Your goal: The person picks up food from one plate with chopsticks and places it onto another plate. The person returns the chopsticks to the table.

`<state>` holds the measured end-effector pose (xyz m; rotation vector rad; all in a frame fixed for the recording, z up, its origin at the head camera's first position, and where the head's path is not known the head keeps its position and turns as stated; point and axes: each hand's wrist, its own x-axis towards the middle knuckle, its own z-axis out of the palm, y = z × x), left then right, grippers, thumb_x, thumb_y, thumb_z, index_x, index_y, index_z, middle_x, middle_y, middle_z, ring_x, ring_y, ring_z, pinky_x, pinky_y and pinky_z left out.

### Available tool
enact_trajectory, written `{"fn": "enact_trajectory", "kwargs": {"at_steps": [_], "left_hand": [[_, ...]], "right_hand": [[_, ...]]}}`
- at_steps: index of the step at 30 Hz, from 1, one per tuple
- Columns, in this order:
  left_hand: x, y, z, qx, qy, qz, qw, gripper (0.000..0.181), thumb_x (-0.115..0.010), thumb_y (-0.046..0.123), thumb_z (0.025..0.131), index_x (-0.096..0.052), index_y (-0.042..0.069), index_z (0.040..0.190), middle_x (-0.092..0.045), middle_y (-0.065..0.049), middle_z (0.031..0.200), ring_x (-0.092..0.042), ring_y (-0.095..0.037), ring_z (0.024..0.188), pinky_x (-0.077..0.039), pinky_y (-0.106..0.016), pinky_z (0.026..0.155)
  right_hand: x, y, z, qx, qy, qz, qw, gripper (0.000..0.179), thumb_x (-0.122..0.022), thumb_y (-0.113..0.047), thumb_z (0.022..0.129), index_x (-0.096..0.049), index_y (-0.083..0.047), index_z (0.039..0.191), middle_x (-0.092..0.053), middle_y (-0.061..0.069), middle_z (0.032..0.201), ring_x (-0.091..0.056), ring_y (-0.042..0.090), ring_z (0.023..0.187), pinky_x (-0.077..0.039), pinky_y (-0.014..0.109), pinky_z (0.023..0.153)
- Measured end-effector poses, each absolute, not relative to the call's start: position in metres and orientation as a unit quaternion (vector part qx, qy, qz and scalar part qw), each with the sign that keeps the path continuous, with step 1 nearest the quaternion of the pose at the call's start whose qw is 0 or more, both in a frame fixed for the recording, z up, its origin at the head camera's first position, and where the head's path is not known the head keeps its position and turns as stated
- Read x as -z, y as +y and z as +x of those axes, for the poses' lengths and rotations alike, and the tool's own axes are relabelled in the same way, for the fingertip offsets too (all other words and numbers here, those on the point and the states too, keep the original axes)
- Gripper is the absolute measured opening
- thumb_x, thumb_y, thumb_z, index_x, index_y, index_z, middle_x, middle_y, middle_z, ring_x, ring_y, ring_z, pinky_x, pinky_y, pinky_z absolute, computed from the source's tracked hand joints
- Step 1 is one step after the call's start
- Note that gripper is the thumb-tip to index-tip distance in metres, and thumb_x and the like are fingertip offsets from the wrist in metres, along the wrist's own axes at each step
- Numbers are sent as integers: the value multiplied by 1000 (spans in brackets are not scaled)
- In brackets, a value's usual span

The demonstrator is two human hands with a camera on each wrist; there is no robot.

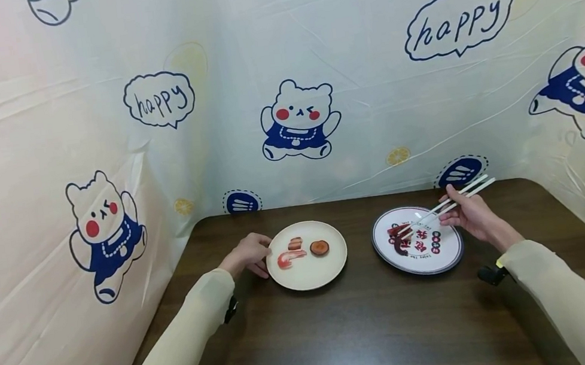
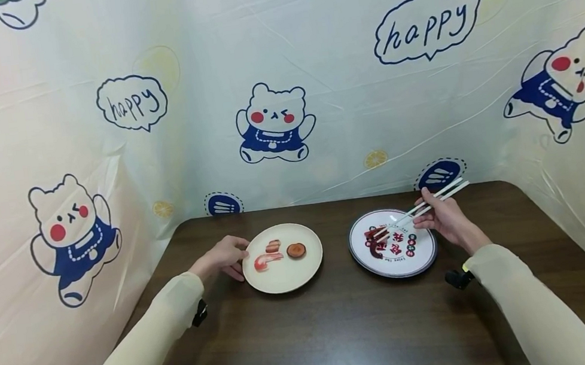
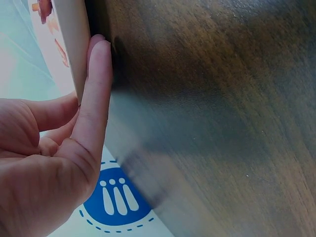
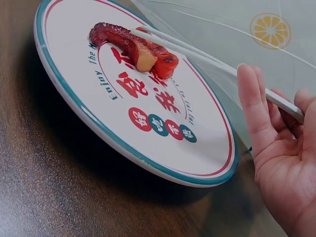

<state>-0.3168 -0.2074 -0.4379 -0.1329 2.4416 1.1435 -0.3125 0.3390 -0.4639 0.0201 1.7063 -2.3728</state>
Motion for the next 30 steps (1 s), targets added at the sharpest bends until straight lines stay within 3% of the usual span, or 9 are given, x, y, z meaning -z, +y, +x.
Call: {"fn": "enact_trajectory", "kwargs": {"at_steps": [30], "left_hand": [[440, -209, -319, -412, 883, -46, 218, 38, -54, 5, 109, -56, -2, 146, -70, -19, 105, -73, -29, 69, -67, -39, 64]], "right_hand": [[455, 317, -320, 811, 572, -41, 117, 42, -45, -36, 114, -64, 0, 105, -74, 11, 82, -74, 18, 70, -66, 30, 69]]}}
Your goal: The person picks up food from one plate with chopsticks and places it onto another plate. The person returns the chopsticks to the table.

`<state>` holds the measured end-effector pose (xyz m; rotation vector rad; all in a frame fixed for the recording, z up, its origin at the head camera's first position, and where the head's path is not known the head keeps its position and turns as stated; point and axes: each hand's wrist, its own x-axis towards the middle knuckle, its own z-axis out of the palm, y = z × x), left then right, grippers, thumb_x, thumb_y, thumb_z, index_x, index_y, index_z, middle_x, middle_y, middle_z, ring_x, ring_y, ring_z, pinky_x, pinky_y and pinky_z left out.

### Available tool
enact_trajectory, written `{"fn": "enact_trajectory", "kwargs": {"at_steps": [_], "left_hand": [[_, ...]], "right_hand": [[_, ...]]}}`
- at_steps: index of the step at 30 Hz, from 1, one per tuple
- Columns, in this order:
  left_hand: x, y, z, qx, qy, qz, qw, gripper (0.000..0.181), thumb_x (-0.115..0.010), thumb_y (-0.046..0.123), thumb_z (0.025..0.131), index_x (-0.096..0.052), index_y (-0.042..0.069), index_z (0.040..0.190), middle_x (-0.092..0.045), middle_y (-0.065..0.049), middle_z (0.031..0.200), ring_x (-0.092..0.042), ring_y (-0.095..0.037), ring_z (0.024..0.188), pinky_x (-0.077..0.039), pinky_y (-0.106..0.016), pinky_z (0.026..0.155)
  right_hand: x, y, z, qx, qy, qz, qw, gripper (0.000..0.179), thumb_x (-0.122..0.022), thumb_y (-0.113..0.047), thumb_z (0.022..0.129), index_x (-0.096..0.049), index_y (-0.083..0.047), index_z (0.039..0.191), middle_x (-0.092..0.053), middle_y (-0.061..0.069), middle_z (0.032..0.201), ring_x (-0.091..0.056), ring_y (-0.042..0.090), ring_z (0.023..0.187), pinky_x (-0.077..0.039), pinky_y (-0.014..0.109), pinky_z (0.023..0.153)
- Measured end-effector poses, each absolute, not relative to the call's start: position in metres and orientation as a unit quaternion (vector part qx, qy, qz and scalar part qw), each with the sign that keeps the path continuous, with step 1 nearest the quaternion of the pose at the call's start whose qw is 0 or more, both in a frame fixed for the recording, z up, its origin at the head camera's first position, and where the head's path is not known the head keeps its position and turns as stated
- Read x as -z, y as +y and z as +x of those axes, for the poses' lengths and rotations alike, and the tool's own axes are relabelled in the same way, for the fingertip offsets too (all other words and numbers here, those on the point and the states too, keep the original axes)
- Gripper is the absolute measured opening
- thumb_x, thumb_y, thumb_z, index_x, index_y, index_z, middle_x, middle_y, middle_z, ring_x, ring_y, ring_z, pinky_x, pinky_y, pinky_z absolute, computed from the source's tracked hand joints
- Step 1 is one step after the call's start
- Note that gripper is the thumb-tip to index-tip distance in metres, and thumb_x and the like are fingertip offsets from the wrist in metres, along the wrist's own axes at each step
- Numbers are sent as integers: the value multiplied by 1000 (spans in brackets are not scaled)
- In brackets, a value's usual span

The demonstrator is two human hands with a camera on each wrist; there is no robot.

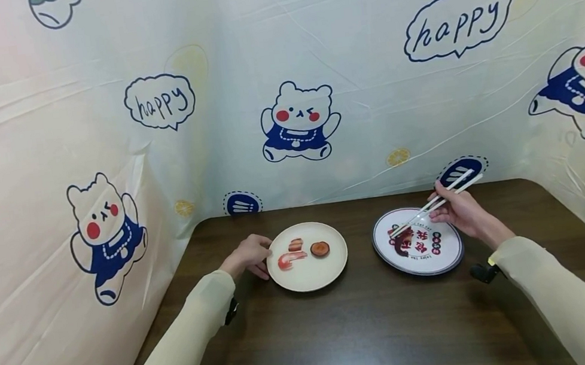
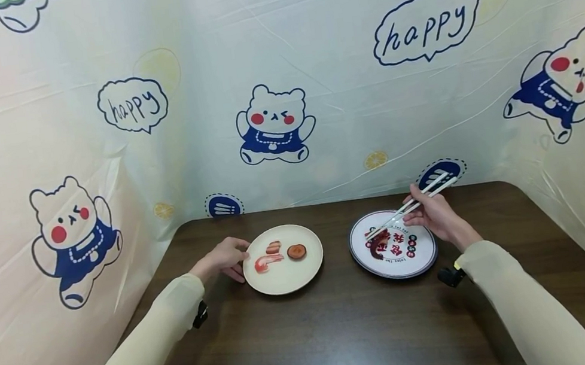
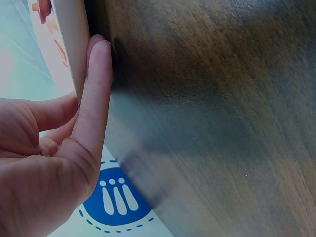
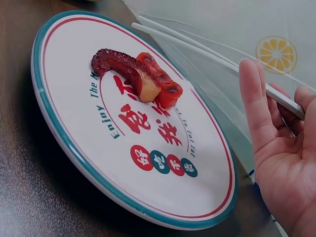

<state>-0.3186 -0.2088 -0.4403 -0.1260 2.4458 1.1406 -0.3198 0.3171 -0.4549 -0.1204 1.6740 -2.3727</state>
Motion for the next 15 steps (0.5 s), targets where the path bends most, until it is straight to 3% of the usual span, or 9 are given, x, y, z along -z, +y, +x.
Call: {"fn": "enact_trajectory", "kwargs": {"at_steps": [15], "left_hand": [[440, -209, -319, -412, 883, -46, 219, 38, -54, 5, 108, -56, -2, 146, -71, -19, 102, -74, -29, 69, -67, -39, 64]], "right_hand": [[445, 305, -322, 787, 600, -60, 128, 42, -45, -38, 113, -61, 0, 109, -74, 11, 85, -75, 18, 73, -66, 32, 73]]}}
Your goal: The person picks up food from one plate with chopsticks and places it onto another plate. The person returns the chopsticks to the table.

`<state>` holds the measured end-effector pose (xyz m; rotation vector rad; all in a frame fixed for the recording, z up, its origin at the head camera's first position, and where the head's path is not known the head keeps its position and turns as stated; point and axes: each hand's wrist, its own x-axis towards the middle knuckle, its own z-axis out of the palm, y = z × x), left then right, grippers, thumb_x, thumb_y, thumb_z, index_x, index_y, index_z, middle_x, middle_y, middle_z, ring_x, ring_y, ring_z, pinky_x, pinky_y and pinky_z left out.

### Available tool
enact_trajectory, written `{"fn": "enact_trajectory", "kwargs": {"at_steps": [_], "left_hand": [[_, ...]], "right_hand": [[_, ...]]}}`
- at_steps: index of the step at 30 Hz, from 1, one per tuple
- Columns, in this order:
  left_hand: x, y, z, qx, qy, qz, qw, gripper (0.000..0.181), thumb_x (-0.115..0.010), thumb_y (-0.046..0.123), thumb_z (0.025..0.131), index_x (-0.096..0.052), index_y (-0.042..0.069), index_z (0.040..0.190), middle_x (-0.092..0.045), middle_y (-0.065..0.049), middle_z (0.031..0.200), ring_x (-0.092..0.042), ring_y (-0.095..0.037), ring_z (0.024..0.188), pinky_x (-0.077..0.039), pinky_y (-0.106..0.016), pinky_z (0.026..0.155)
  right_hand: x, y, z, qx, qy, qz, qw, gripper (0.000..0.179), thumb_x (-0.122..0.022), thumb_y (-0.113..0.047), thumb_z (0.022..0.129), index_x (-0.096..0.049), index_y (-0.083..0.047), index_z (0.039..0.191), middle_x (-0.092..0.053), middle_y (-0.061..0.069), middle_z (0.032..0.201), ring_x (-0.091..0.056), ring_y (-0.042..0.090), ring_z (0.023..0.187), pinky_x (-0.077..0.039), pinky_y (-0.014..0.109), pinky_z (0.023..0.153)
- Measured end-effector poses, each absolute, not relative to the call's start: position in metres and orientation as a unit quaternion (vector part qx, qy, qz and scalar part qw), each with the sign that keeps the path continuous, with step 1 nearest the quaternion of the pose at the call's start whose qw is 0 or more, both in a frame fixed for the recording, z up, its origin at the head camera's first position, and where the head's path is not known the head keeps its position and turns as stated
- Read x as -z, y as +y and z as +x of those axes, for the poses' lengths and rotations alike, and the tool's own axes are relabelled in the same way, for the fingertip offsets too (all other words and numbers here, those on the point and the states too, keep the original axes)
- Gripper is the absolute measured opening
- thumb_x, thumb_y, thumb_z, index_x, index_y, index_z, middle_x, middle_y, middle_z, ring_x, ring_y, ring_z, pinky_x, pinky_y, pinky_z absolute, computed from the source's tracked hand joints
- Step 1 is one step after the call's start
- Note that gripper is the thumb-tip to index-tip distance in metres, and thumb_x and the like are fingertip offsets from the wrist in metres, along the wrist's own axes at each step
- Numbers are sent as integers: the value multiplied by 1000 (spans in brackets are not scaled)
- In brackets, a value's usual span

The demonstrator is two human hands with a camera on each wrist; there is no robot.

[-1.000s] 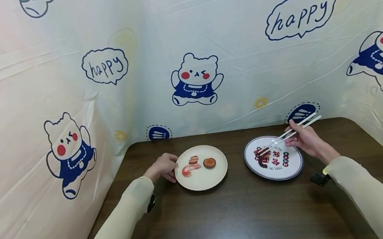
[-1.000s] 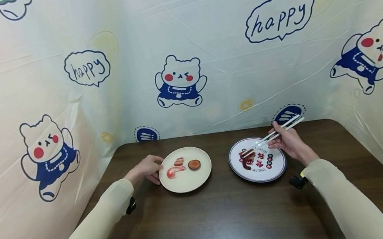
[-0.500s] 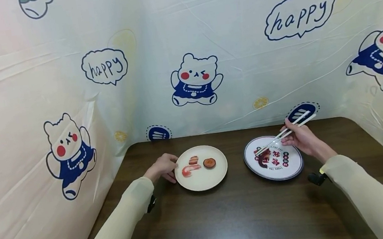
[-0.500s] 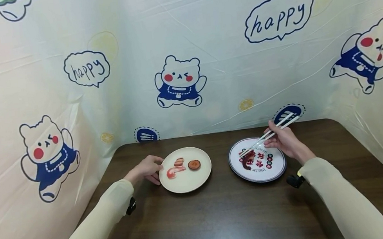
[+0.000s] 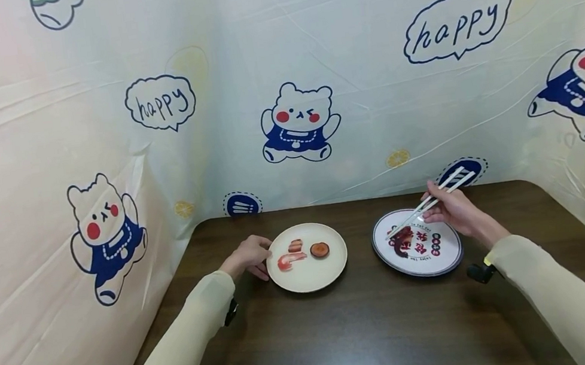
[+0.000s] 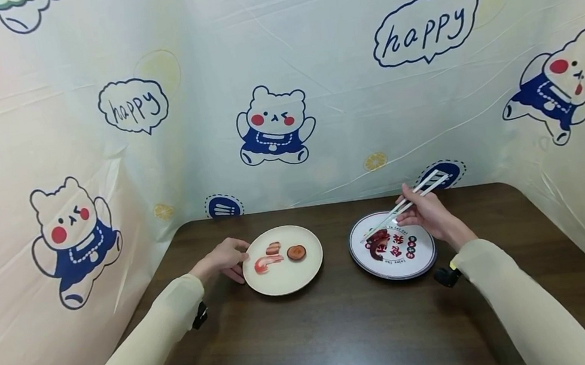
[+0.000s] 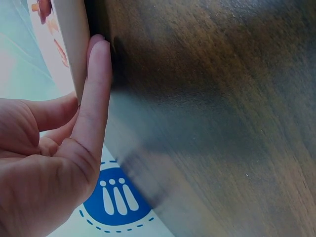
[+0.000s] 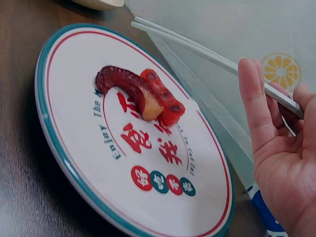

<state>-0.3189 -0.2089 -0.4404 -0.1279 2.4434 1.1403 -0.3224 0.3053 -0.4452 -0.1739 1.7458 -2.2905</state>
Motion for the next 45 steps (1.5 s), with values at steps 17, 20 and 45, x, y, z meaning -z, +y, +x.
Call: {"fn": "enact_trajectory", "kwargs": {"at_steps": [17, 20, 45], "left_hand": [[445, -210, -320, -416, 881, -49, 221, 39, -54, 4, 108, -56, -3, 146, -71, -19, 101, -74, -30, 69, -67, -40, 63], [445, -210, -320, -414, 882, -51, 220, 39, -55, 5, 108, -56, -2, 146, -71, -19, 101, -74, -30, 69, -67, -40, 63], [439, -208, -318, -415, 883, -49, 214, 39, -53, 5, 109, -55, -1, 147, -70, -20, 104, -73, -29, 69, -67, -39, 63]], "right_hand": [[440, 272, -325, 777, 611, -81, 126, 42, -45, -38, 114, -68, -6, 100, -73, 10, 79, -74, 17, 69, -66, 30, 71], [440, 267, -327, 776, 612, -83, 128, 42, -45, -38, 114, -67, -5, 100, -73, 10, 80, -73, 17, 69, -66, 30, 71], [435, 234, -338, 812, 553, -101, 154, 41, -45, -34, 114, -65, 0, 101, -71, 16, 77, -74, 21, 65, -66, 33, 66]]}}
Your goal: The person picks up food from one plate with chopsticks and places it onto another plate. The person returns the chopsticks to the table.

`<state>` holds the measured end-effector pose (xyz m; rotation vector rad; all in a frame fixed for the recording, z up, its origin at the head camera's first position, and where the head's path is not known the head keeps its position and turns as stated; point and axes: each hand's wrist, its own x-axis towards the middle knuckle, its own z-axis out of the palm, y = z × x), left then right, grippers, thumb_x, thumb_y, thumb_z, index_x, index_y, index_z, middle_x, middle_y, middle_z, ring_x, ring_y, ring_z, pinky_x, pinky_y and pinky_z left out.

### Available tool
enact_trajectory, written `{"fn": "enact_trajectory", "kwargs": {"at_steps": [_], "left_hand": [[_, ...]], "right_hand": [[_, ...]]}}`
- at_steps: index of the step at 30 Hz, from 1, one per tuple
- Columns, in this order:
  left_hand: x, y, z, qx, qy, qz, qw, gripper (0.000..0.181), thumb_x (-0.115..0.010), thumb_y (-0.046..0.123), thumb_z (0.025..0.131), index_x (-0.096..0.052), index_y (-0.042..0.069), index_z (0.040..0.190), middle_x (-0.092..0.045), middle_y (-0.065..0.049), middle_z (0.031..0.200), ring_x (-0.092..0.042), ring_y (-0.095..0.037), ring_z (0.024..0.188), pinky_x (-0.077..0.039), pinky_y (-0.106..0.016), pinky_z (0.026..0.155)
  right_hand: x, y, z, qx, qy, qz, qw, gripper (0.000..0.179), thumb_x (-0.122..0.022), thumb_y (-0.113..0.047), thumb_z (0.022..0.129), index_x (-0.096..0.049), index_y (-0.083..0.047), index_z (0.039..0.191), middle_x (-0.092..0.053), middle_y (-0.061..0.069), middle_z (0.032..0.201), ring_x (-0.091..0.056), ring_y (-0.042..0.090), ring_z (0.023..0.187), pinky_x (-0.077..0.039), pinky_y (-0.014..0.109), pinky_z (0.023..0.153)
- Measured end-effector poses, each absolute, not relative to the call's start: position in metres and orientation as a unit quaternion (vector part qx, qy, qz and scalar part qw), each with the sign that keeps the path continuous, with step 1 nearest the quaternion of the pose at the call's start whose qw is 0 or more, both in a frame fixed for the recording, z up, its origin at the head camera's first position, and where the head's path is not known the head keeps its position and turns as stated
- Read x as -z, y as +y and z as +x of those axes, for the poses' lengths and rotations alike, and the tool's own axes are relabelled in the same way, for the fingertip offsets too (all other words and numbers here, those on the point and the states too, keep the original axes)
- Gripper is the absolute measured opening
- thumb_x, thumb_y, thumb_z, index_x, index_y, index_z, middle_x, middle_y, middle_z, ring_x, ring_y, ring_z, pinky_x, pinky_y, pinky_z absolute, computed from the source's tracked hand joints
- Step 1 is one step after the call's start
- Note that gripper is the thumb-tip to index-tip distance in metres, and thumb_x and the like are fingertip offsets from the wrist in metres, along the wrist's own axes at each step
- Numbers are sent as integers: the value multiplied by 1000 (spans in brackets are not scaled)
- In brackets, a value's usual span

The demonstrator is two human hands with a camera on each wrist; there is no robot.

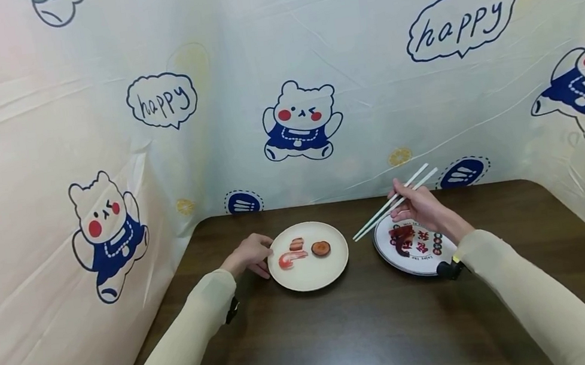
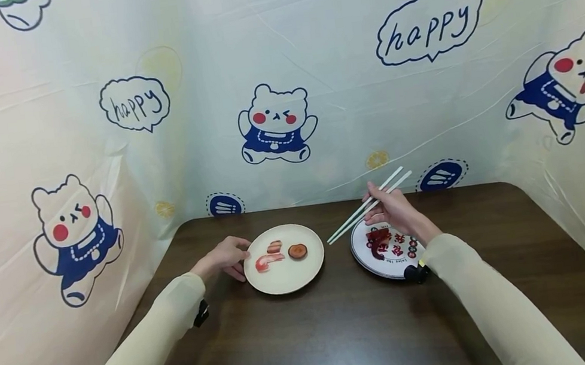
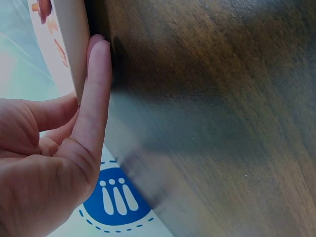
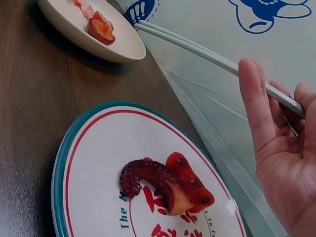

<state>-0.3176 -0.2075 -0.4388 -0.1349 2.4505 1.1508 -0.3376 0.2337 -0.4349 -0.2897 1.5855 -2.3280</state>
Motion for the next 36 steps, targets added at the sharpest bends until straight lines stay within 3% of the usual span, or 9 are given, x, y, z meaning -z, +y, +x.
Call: {"fn": "enact_trajectory", "kwargs": {"at_steps": [30, 36], "left_hand": [[440, -210, -317, -419, 881, -49, 216, 40, -54, 4, 107, -55, -2, 146, -70, -20, 102, -73, -29, 68, -67, -40, 63], [440, -209, -317, -422, 879, -50, 216, 39, -53, 3, 108, -55, -2, 146, -71, -20, 100, -73, -29, 68, -67, -40, 63]], "right_hand": [[447, 190, -342, 805, 570, -97, 131, 44, -47, -37, 113, -62, 4, 105, -70, 13, 79, -74, 21, 67, -67, 34, 69], [454, 180, -342, 807, 567, -95, 131, 48, -48, -37, 113, -59, 10, 110, -70, 14, 78, -74, 21, 65, -67, 35, 67]]}}
